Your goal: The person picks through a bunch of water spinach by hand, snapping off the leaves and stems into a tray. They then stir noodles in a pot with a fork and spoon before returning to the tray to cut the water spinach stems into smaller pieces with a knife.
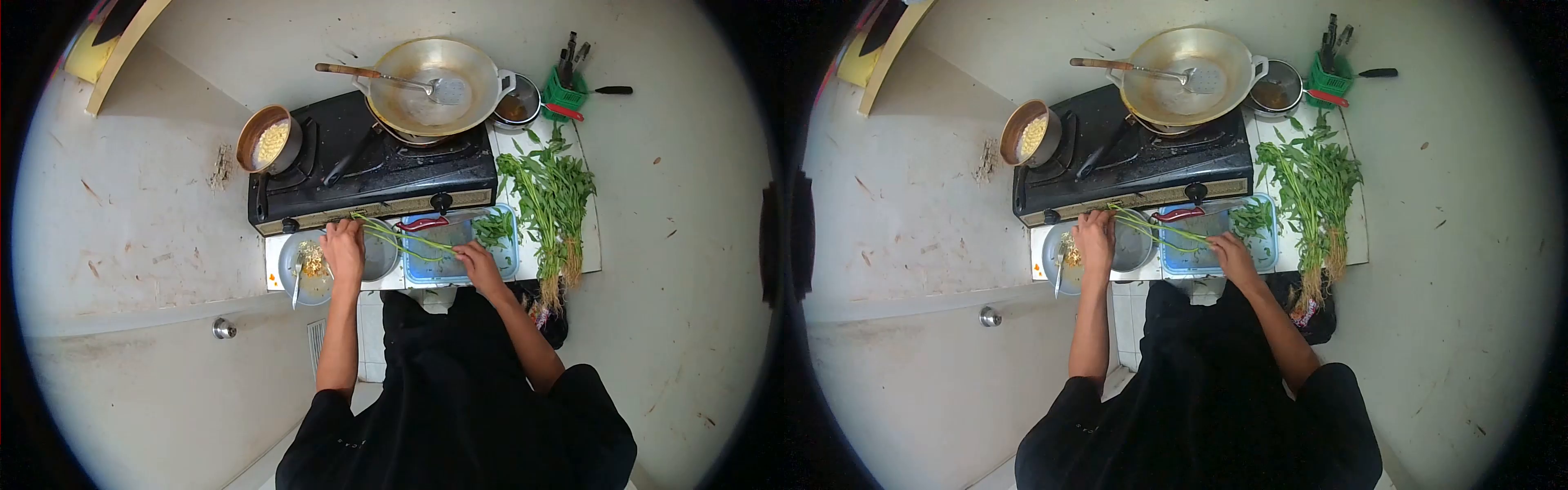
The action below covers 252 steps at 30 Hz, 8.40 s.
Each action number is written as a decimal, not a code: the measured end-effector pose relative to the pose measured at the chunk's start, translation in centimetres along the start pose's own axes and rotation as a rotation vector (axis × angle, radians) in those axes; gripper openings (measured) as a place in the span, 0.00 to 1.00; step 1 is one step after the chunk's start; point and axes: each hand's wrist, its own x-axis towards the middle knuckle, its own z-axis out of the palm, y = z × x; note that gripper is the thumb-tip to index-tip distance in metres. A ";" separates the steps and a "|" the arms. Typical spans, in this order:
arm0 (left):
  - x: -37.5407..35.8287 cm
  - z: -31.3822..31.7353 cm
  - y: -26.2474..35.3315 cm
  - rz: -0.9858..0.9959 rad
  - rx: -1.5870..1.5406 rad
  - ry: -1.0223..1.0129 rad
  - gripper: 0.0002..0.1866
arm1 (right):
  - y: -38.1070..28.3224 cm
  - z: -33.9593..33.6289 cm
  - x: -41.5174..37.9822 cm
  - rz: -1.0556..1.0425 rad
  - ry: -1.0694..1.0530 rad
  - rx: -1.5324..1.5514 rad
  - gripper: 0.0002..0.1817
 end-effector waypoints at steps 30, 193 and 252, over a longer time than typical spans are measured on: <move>-6.5 3.1 5.0 0.342 -0.368 -0.385 0.33 | 3.3 3.7 -2.3 -0.078 -0.052 -0.289 0.07; -19.1 7.0 11.7 -0.365 -0.517 -0.659 0.14 | 3.3 0.1 -2.4 -0.122 -0.076 -0.220 0.12; -19.5 4.5 9.3 -0.415 -0.597 -0.608 0.16 | 2.5 0.9 -3.4 -0.114 -0.021 -0.472 0.11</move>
